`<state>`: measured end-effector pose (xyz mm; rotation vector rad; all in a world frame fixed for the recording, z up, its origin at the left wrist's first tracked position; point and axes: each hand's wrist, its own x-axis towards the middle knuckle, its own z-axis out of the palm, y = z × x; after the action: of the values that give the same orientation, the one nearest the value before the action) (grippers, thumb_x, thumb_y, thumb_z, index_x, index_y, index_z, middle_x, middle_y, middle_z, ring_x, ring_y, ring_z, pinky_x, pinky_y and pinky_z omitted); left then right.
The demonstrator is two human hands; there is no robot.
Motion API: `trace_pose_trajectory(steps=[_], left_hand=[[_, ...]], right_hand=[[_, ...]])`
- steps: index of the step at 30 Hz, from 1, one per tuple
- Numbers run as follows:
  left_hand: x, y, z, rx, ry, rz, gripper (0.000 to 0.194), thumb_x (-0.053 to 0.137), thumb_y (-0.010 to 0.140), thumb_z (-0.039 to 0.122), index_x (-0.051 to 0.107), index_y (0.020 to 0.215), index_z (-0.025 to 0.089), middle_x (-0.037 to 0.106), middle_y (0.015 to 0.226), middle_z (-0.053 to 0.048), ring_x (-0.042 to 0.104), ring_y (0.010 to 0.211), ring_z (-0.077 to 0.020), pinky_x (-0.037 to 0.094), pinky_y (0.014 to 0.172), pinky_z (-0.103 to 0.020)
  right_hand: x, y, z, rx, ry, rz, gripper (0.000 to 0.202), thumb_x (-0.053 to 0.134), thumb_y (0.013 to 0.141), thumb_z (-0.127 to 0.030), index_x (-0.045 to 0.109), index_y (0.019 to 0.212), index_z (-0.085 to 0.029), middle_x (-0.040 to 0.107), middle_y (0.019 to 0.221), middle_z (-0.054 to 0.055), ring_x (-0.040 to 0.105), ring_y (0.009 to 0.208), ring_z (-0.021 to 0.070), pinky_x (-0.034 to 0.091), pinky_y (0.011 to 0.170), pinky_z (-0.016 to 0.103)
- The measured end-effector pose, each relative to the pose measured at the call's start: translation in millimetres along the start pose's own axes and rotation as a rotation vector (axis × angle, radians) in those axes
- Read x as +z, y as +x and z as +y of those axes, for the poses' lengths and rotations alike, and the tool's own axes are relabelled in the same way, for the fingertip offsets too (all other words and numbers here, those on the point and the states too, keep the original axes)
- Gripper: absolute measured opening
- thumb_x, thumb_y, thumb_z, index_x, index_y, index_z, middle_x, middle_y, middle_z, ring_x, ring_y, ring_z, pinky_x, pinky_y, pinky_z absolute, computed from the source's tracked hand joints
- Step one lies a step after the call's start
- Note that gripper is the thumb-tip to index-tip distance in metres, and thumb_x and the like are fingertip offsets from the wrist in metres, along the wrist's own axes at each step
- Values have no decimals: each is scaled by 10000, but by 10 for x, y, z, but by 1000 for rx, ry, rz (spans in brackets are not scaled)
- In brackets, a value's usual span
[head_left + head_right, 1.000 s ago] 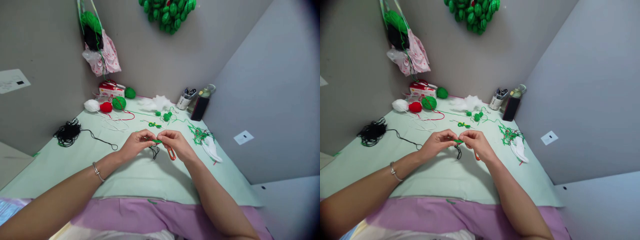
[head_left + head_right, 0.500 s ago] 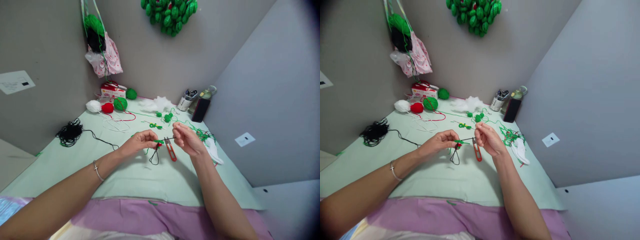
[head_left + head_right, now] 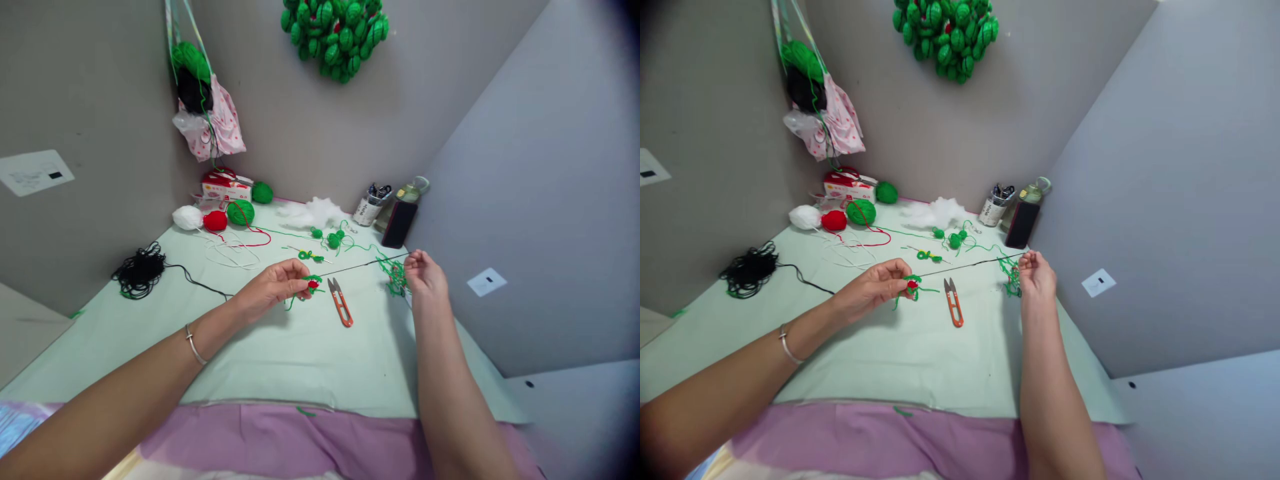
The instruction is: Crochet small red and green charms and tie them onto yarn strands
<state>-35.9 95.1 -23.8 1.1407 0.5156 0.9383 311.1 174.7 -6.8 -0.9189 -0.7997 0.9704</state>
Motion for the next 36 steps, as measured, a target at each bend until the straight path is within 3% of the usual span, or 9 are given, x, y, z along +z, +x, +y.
trace_pose_trajectory(steps=[3,5,9,12,18,25,28,32,36], left_hand=[[19,-8,18,7,14,22,188,705,824,268,576,938,193,599,842,10,629,791,-143,436,818,-308],[28,-12,29,9,20,33,215,693,836,276,559,993,213,605,834,15,623,784,-138,438,818,-307],[26,-6,14,17,9,36,204,664,863,309,549,1009,225,606,818,22,603,768,-128,440,823,-305],[19,2,-5,2,1,36,191,660,865,327,555,979,214,617,826,12,602,767,-130,443,809,-297],[53,-1,-5,-36,-2,20,213,615,895,390,569,908,182,605,826,-6,594,774,-126,449,802,-283],[61,31,-71,49,229,114,253,725,792,337,601,947,179,627,798,2,578,749,-131,439,762,-278],[59,27,-67,43,305,172,220,673,828,364,635,917,167,635,781,-6,574,733,-134,438,749,-281],[43,25,-51,32,307,219,203,657,835,367,657,875,168,636,780,-4,585,719,-132,442,740,-280],[23,40,-64,19,300,277,202,696,793,364,668,808,164,646,743,-5,583,667,-129,455,713,-285]], right_hand=[[183,-139,23,-81,-44,48,130,613,800,-116,532,834,-212,573,619,-49,509,496,65,425,437,157],[399,-340,36,-114,-107,-30,278,664,761,-135,598,1019,-218,604,645,-41,516,492,82,407,438,184],[837,-898,35,-251,-516,-610,231,558,900,-259,687,1091,-242,611,729,0,533,612,117,459,591,265],[1009,-1208,67,-384,-718,-828,212,589,902,-266,707,1079,-260,595,830,32,553,741,152,466,679,300],[1052,-1307,160,-501,-853,-790,167,542,933,-260,694,992,-224,579,828,42,516,690,143,418,654,288],[1084,-1307,126,70,-678,-764,202,582,882,-350,637,767,-193,511,624,-20,439,576,121,341,551,256],[1075,-1293,147,140,-621,-773,267,581,875,-375,576,682,-192,495,606,-25,431,565,116,335,544,251],[1040,-1243,161,6,-691,-837,187,496,922,-319,624,1004,-211,591,767,3,510,674,139,411,650,271],[991,-1211,163,-233,-842,-694,395,417,936,-201,441,1327,-255,611,823,-5,529,679,141,430,704,291]])
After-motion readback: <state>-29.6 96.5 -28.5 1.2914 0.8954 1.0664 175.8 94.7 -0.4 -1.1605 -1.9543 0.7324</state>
